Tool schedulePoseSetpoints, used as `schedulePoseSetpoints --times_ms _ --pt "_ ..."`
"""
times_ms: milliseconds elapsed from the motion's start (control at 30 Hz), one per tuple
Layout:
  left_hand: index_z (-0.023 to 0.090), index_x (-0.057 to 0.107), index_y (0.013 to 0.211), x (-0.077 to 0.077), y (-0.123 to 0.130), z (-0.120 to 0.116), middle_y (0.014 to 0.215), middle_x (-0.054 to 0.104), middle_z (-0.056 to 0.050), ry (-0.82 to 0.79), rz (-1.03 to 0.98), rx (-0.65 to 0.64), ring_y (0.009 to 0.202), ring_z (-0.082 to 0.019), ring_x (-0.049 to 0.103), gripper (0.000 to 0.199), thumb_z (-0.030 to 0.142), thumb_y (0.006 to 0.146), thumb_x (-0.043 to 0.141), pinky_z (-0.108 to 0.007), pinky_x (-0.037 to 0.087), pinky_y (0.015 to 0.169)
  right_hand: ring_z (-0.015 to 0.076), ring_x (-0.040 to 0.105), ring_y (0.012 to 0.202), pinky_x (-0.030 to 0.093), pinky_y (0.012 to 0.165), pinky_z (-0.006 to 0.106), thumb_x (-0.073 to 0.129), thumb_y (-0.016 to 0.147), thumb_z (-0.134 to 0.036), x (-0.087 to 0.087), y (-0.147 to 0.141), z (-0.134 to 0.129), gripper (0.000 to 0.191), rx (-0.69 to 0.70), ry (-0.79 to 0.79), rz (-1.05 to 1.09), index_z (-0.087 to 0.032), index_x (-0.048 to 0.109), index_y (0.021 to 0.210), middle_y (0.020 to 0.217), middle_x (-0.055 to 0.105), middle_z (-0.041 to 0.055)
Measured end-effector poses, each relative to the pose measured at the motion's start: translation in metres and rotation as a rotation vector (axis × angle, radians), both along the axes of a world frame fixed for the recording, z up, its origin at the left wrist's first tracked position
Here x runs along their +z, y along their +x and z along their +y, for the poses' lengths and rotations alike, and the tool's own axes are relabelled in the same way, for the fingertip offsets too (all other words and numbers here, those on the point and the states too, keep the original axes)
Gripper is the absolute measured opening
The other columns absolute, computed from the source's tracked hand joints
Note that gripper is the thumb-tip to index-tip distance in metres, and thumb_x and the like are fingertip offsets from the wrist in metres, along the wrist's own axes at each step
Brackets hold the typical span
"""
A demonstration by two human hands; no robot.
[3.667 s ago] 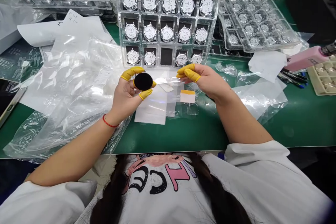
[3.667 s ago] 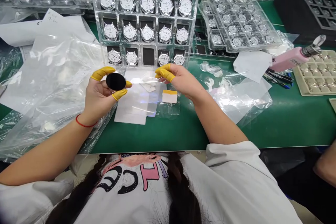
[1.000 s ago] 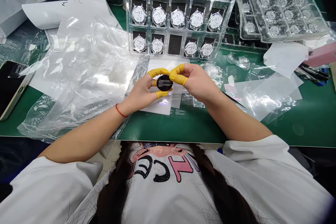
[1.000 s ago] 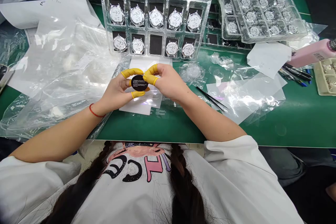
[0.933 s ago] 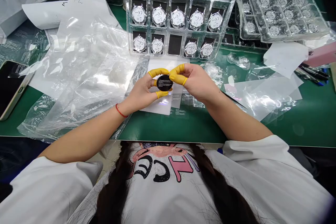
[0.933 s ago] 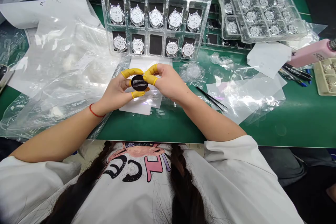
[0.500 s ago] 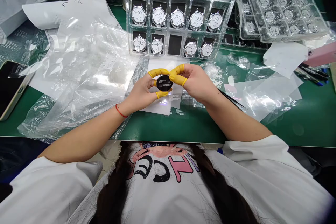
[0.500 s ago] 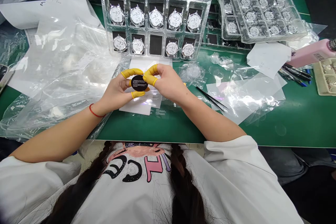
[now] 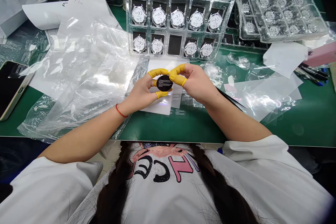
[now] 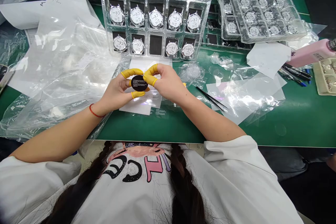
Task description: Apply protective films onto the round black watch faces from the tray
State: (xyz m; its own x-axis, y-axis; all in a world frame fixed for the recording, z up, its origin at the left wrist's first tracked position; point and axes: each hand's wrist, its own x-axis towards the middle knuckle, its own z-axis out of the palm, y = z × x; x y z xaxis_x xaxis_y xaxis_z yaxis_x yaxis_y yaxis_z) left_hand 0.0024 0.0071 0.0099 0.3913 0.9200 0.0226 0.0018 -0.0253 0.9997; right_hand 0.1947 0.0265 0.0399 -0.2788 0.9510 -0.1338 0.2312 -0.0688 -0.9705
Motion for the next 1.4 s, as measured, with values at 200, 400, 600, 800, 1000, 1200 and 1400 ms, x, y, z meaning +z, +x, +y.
schedulePoseSetpoints --times_ms 200,400,600,800,1000,1200,1400 --pt "0.024 0.058 0.121 0.0003 -0.0004 -0.0002 0.117 0.069 -0.002 -0.013 0.001 -0.002 0.093 -0.015 0.074 0.055 0.029 0.073 0.083 -0.028 0.059 0.088 0.0150 0.061 0.087 0.046 0.083 0.032 0.069 0.081 -0.029 0.0006 -0.0003 -0.0002 0.010 -0.002 -0.003 0.000 -0.019 0.066 0.082 0.091 0.068 0.0008" --pt "0.024 0.057 0.122 0.0005 -0.0006 -0.0010 0.118 0.069 -0.002 -0.021 -0.011 -0.007 0.094 -0.014 0.074 0.056 0.028 0.073 0.083 -0.027 0.057 0.088 0.0154 0.061 0.088 0.046 0.083 0.032 0.068 0.081 -0.029 0.0011 -0.0003 -0.0005 0.010 -0.002 0.000 -0.004 -0.019 0.066 0.082 0.092 0.068 0.0011" --pt "0.024 0.058 0.123 0.0009 -0.0004 -0.0005 0.114 0.071 -0.002 -0.029 0.007 -0.007 0.095 -0.016 0.074 0.057 0.030 0.072 0.083 -0.029 0.057 0.091 0.0156 0.061 0.088 0.047 0.084 0.032 0.069 0.080 -0.028 0.0003 0.0002 0.0000 0.009 0.001 0.004 -0.005 -0.020 0.067 0.082 0.092 0.069 0.0012" --pt "0.024 0.058 0.123 0.0000 -0.0002 -0.0002 0.115 0.070 -0.002 -0.028 0.007 -0.002 0.095 -0.017 0.074 0.056 0.031 0.073 0.083 -0.031 0.058 0.092 0.0157 0.061 0.087 0.047 0.084 0.033 0.070 0.079 -0.027 0.0002 -0.0002 -0.0002 0.008 -0.005 -0.001 0.006 -0.020 0.067 0.081 0.091 0.069 0.0013" --pt "0.024 0.058 0.122 0.0003 -0.0004 -0.0004 0.117 0.069 -0.002 -0.020 -0.005 0.001 0.094 -0.015 0.074 0.055 0.029 0.072 0.083 -0.029 0.059 0.090 0.0151 0.060 0.088 0.046 0.085 0.032 0.068 0.078 -0.024 0.0005 -0.0023 -0.0013 0.007 -0.020 0.009 0.023 -0.019 0.065 0.081 0.089 0.068 0.0005" --pt "0.023 0.058 0.121 0.0016 0.0003 -0.0015 0.117 0.070 -0.003 -0.035 -0.012 0.000 0.094 -0.016 0.074 0.055 0.029 0.072 0.083 -0.030 0.059 0.092 0.0145 0.060 0.087 0.045 0.086 0.033 0.069 0.077 -0.025 0.0046 -0.0049 -0.0032 0.008 -0.032 0.006 0.024 -0.019 0.064 0.079 0.087 0.066 0.0000" --pt "0.023 0.058 0.119 0.0018 0.0011 -0.0009 0.112 0.071 -0.001 -0.017 -0.042 -0.005 0.092 -0.012 0.074 0.054 0.026 0.072 0.084 -0.022 0.059 0.085 0.0139 0.060 0.083 0.045 0.083 0.033 0.069 0.076 -0.026 0.0048 -0.0055 -0.0033 0.010 -0.041 0.029 -0.017 -0.018 0.064 0.079 0.085 0.066 -0.0003"
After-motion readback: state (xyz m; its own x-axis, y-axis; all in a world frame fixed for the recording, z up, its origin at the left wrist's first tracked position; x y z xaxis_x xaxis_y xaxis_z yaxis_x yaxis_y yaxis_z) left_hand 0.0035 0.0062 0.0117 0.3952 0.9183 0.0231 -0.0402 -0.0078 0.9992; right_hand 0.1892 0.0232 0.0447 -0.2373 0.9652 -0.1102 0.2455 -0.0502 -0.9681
